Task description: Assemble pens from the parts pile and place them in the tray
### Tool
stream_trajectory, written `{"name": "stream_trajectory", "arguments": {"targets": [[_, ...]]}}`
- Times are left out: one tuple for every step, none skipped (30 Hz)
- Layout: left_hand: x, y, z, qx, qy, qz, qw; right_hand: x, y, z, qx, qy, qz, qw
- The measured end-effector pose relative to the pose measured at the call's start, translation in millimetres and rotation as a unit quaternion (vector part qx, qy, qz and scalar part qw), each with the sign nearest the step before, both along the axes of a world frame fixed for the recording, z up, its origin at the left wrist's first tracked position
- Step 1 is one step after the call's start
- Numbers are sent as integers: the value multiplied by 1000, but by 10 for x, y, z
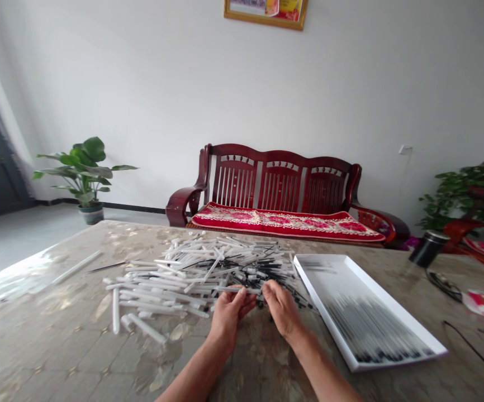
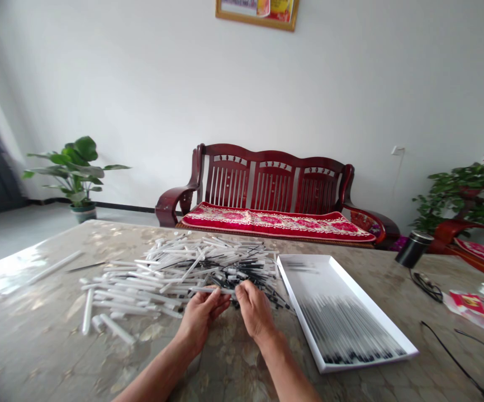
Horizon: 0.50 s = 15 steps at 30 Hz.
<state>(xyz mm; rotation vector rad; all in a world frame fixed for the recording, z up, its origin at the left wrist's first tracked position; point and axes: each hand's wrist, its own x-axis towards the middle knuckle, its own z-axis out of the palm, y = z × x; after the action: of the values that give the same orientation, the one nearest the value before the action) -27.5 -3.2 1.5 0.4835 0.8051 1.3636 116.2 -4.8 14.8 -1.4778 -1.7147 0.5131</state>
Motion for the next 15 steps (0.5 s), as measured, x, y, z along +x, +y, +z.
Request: {"name": "stream_trajectory", "arguments": {"targets": [[0,-3,8,0,0,-1,1000,-1,0,-3,11,-7,4,1000],[0,-7,15,1,1,-3,1000,-3,2,-10,16,-11,5,1000],[1,-12,21,2,1,-7,1000,-5,5,-20,12,-10,2,1000],[3,-16,26,3,1,-11,1000,-6,9,-32,0,-2,-2,1000],[5,-19,28,4,2,-13,1000,-6,13,-43,-15,12,-6,1000],[6,-20,27,5,2,-12,1000,-3,17,-52,-30,27,-8,999],[6,-18,24,5,3,-11,1000,1,21,-58,-37,40,-8,998],[6,-15,17,4,3,-8,1000,5,23,-59,-37,46,-6,998],[4,-10,9,4,4,-6,1000,7,25,-56,-28,43,-3,999],[2,-5,-1,5,6,-3,1000,6,26,-52,-15,35,1,999],[0,-1,-11,6,7,-2,1000,2,25,-49,-2,26,4,1000],[-1,2,-22,8,9,-3,1000,-6,24,-47,4,20,6,1000],[-2,4,-31,11,12,-6,1000,-18,23,-48,0,23,4,1000],[-2,5,-39,15,14,-10,1000,-31,22,-52,-15,35,1,999],[-2,4,-44,18,15,-13,1000,-44,21,-56,-41,56,-4,998]]}}
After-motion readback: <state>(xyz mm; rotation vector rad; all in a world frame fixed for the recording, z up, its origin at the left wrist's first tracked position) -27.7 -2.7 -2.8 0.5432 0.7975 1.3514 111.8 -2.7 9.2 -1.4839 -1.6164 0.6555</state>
